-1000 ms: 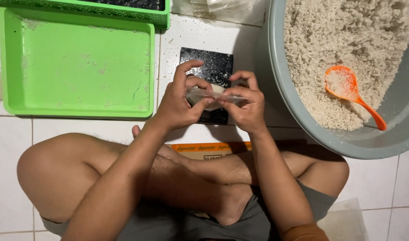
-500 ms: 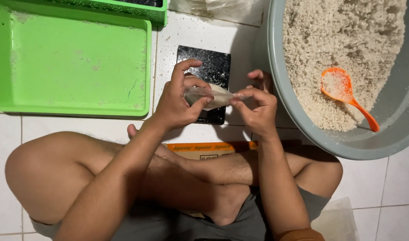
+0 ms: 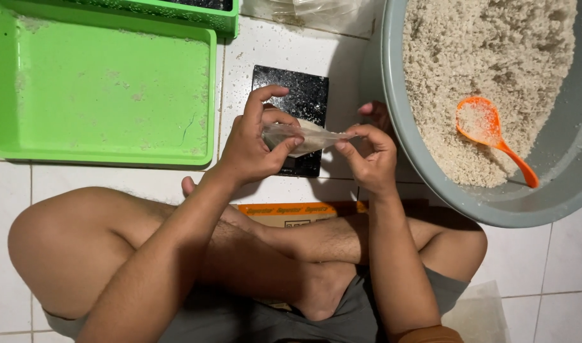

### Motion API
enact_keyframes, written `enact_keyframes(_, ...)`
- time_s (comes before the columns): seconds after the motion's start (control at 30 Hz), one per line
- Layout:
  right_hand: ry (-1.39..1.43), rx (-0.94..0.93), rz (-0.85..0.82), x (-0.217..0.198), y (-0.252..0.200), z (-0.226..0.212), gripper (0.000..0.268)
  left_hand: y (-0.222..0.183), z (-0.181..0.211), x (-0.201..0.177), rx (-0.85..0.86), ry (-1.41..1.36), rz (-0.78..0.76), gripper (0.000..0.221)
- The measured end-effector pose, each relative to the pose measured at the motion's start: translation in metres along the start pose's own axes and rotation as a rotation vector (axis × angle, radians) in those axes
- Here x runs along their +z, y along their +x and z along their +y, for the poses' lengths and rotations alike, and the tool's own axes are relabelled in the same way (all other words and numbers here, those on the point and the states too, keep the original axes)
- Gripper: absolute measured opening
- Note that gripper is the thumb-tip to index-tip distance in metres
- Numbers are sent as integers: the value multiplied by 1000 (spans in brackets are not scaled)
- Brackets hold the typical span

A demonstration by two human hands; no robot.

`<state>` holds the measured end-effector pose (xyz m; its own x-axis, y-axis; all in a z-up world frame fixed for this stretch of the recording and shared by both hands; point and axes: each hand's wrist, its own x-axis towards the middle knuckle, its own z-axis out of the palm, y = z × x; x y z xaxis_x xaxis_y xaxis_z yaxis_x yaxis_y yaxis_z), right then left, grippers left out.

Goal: Scooping grains from a large basin into small plastic bags, weighing them on a digital scale, and sealing them.

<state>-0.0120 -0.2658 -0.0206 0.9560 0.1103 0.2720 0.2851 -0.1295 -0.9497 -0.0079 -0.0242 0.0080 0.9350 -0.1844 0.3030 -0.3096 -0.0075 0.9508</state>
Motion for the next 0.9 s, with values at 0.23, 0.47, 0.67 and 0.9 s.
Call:
enact_keyframes(0.23,54,37,-9,12,7,-20,22,0,2,0,2,11,4,63)
enact_keyframes(0.47,-116,-73,-73,22,15,-34,12,-1,2,0,8,25,3,62)
enact_keyframes(0.67,-137,-76,-100,21,17,-40,12,-1,4,1,10,27,9,61)
enact_keyframes(0.9,-144,-69,-67,24,13,-23,12,-1,2,1,13,15,8,61)
